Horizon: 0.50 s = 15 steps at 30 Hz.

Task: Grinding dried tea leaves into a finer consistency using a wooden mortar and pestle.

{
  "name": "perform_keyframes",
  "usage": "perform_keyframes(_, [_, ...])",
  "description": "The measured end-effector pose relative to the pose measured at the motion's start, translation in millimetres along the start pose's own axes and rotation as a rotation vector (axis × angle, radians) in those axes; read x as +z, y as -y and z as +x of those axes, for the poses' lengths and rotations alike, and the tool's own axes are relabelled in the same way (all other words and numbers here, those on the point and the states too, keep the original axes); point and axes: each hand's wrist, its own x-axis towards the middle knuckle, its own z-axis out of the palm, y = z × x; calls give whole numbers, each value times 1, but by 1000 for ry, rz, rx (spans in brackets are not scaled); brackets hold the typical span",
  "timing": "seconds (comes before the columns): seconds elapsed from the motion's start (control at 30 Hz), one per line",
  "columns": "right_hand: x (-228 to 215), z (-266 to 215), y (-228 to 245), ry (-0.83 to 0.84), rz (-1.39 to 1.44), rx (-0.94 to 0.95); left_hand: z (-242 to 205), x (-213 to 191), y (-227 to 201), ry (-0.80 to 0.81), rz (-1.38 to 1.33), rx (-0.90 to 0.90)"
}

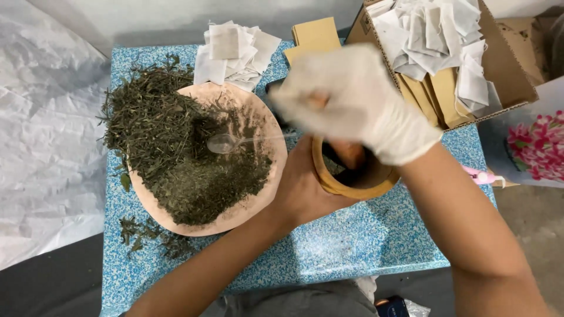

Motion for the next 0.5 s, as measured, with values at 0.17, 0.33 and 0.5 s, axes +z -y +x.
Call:
perform_keyframes(0.17, [0,-43,-36,-481,321,279,-14,11,24,51,132,-13])
perform_keyframes(0.33, [10,-88,-38,-758,305,314,-18,15,29,19,145,9])
perform_keyframes(0.5, [25,-131,-8,-1105,363,449,-24,18,37,24,225,16])
